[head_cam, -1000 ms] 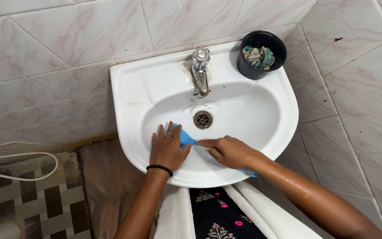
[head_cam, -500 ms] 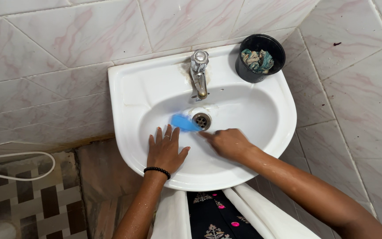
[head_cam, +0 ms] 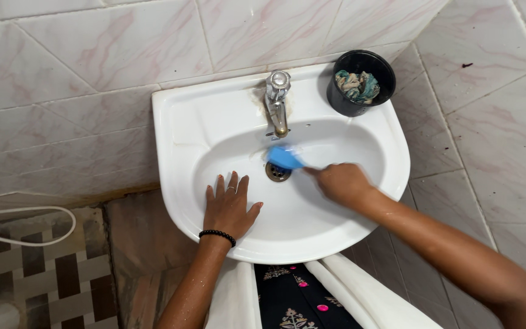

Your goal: The person washes their hands at a white sink, then uses a blue scrub brush to clean the sink basin and faucet area. They rinse the brush and their hands under running water before turning off the tap.

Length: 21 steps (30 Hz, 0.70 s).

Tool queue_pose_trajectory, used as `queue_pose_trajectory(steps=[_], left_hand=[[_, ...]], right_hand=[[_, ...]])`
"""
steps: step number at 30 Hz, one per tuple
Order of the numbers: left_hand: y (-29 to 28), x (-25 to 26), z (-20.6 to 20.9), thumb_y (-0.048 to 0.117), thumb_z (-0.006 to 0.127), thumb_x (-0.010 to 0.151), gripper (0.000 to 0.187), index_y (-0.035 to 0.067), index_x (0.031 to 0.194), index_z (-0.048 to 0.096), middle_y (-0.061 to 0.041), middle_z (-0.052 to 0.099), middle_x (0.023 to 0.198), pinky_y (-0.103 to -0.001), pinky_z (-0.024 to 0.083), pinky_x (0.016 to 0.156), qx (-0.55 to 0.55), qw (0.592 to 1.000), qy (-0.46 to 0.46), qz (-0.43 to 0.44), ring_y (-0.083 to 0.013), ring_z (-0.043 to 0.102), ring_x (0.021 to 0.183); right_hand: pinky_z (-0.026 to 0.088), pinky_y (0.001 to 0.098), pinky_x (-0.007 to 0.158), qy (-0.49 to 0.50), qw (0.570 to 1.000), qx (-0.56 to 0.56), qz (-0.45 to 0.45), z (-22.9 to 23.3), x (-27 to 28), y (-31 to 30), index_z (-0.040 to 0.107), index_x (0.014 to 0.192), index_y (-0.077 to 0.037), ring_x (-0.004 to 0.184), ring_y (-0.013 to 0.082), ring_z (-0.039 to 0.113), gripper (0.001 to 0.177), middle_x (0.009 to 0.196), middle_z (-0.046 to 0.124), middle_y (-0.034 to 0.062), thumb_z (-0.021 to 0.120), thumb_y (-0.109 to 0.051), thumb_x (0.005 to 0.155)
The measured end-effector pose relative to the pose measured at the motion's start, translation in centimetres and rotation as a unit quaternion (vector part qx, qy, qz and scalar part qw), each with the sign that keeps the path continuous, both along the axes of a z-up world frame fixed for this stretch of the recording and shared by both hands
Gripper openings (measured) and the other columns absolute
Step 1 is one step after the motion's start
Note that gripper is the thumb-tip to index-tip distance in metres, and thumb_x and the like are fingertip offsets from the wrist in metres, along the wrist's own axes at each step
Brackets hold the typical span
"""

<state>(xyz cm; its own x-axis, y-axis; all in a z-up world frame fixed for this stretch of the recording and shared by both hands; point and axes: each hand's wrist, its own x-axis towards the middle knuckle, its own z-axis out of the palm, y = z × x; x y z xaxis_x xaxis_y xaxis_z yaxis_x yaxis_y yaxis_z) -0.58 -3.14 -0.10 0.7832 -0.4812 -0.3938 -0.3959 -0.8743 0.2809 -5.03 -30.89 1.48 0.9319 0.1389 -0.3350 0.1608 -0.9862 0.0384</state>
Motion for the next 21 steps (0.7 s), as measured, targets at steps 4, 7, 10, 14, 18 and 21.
queue_pose_trajectory(steps=[4,7,10,14,18,21], left_hand=[[-0.2,0.2,0.2,0.051,0.056,0.095,0.078,0.008,0.155,0.030,-0.018,0.025,0.163,-0.061,0.013,0.121,0.010,1.000,0.017,-0.003,-0.0426,0.014,0.152],[0.0,0.1,0.2,0.050,0.056,0.095,0.076,0.009,0.155,0.031,-0.018,0.024,0.164,-0.060,0.013,0.121,0.004,1.000,0.013,-0.001,-0.0423,0.013,0.152],[0.0,0.2,-0.1,0.050,0.055,0.096,0.075,0.009,0.154,0.031,-0.018,0.024,0.163,-0.060,0.012,0.121,0.001,1.000,0.016,0.000,-0.0423,0.013,0.152],[0.0,0.1,-0.2,0.051,0.054,0.096,0.075,0.009,0.154,0.031,-0.019,0.023,0.163,-0.061,0.012,0.120,0.009,1.000,0.012,-0.004,-0.0428,0.012,0.152],[-0.1,0.1,0.0,0.051,0.055,0.095,0.075,0.009,0.154,0.032,-0.018,0.024,0.163,-0.061,0.013,0.120,0.012,1.000,0.007,-0.012,-0.0432,0.013,0.151],[-0.2,0.0,0.3,0.052,0.056,0.095,0.076,0.009,0.154,0.033,-0.018,0.025,0.164,-0.062,0.014,0.120,0.021,1.000,0.015,-0.012,-0.0429,0.015,0.151]], right_hand=[[0.057,0.0464,0.059,0.003,0.989,0.142,0.029,-1.4,0.5,3.6,0.053,0.146,-0.033,0.061,0.0314,0.070,0.048,0.073,0.072,0.0113,0.053,-0.028,0.098],[0.057,0.0461,0.059,0.033,0.996,0.076,-0.029,0.4,1.7,1.8,0.053,0.145,-0.038,0.063,0.0297,0.071,0.048,0.075,0.072,0.0116,0.052,-0.028,0.099],[0.059,0.0432,0.061,0.093,0.990,0.003,-0.107,2.9,0.8,-1.2,0.052,0.147,-0.040,0.065,0.0259,0.072,0.046,0.077,0.074,0.0104,0.048,-0.027,0.103],[0.060,0.0443,0.065,0.111,0.986,-0.029,-0.124,3.6,0.0,-2.0,0.049,0.149,-0.037,0.072,0.0278,0.073,0.048,0.082,0.075,0.0112,0.050,-0.029,0.101],[0.056,0.0463,0.083,0.135,0.980,0.125,-0.076,0.7,0.6,2.4,0.052,0.146,-0.038,0.082,0.0317,0.072,0.047,0.089,0.076,0.0135,0.053,-0.031,0.100],[0.055,0.0464,0.085,0.148,0.946,0.289,0.011,0.7,0.3,3.1,0.059,0.140,-0.037,0.083,0.0319,0.072,0.043,0.100,0.077,0.0109,0.056,-0.029,0.098]])
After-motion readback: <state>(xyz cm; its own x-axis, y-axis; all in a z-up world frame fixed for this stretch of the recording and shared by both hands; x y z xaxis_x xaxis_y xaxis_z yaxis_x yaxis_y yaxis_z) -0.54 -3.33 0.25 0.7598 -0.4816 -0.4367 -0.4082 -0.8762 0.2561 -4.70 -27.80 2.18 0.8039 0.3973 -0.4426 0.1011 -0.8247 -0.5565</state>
